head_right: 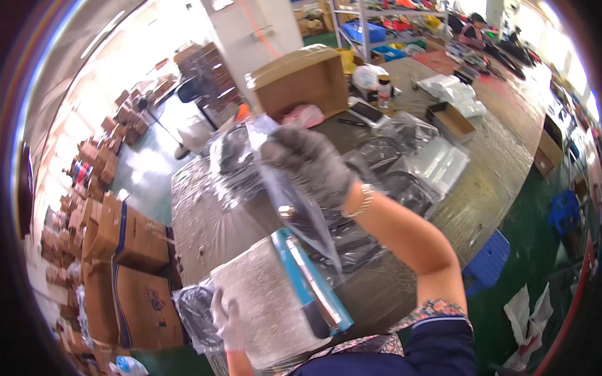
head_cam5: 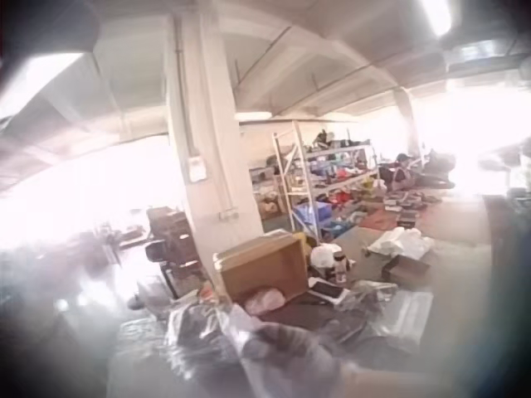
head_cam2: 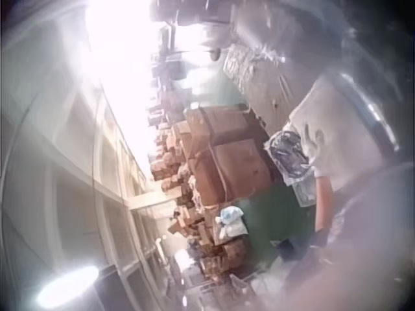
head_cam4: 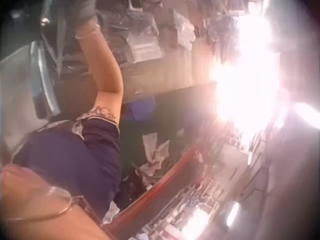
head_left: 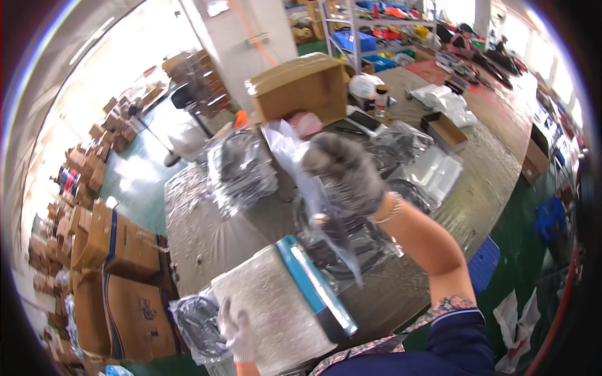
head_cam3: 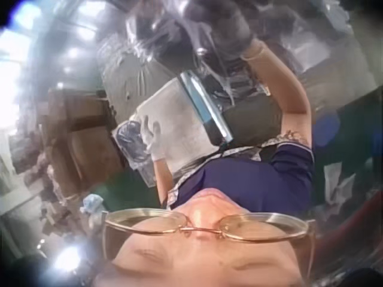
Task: The person packages coiled cables by placing them into plastic bags, sealing each bag with a heat sealer, and setting the sealed packages aside on the table.
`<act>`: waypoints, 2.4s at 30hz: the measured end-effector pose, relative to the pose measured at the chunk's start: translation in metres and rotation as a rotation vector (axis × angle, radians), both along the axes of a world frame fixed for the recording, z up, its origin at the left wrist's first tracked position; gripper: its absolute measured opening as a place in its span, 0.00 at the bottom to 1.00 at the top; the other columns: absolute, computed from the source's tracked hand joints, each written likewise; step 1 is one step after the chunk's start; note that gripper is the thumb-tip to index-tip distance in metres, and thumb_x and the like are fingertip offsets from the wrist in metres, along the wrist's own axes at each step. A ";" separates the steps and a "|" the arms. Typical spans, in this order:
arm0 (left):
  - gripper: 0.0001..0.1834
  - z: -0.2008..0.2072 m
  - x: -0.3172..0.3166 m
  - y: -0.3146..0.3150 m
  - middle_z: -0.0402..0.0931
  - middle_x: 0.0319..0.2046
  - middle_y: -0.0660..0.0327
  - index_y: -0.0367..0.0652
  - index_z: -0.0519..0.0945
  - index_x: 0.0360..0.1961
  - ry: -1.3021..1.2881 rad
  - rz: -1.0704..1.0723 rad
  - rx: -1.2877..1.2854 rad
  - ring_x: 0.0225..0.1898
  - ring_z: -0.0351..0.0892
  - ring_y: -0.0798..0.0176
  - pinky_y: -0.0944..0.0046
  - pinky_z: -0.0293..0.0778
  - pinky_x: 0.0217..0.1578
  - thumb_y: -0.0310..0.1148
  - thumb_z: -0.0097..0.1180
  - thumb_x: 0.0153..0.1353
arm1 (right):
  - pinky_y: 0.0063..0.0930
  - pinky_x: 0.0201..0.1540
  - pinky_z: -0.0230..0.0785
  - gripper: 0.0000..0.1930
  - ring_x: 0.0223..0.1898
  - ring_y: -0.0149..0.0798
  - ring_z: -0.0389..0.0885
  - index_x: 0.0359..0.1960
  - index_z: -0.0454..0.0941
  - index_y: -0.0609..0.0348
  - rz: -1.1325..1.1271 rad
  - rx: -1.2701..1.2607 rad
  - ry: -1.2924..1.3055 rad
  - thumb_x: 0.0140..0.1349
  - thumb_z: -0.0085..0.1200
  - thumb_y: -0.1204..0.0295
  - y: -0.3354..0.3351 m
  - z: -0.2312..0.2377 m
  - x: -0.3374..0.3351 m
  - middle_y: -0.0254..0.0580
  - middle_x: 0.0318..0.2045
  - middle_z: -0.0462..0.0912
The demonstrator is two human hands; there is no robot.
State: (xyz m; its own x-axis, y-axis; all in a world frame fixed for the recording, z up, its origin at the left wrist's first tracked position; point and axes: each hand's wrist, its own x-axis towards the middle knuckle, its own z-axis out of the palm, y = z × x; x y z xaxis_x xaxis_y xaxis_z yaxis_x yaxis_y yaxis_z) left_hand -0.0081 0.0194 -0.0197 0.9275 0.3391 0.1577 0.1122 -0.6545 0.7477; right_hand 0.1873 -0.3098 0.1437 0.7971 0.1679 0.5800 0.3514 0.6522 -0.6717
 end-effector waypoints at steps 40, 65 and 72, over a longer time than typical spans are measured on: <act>0.12 0.042 -0.056 0.123 0.77 0.40 0.56 0.42 0.72 0.45 -0.400 -0.334 -1.304 0.43 0.78 0.63 0.60 0.75 0.49 0.30 0.59 0.63 | 0.39 0.48 0.69 0.14 0.35 0.41 0.78 0.29 0.76 0.49 -0.772 -1.028 -0.279 0.47 0.72 0.64 0.133 -0.090 -0.243 0.30 0.26 0.77; 0.11 0.105 -0.032 0.116 0.80 0.39 0.50 0.34 0.78 0.42 -0.505 -0.110 -0.739 0.39 0.81 0.58 0.62 0.77 0.43 0.28 0.58 0.60 | 0.25 0.33 0.69 0.20 0.28 0.37 0.76 0.36 0.74 0.57 -0.632 -0.763 -0.240 0.46 0.74 0.76 0.149 -0.105 -0.302 0.38 0.27 0.75; 0.17 -0.054 0.107 0.033 0.83 0.40 0.50 0.46 0.83 0.45 0.467 -0.475 -0.138 0.46 0.81 0.49 0.55 0.73 0.50 0.41 0.51 0.61 | 0.22 0.33 0.68 0.18 0.28 0.24 0.69 0.37 0.72 0.56 -0.677 -1.014 0.830 0.51 0.72 0.73 0.166 -0.225 -0.316 0.27 0.26 0.72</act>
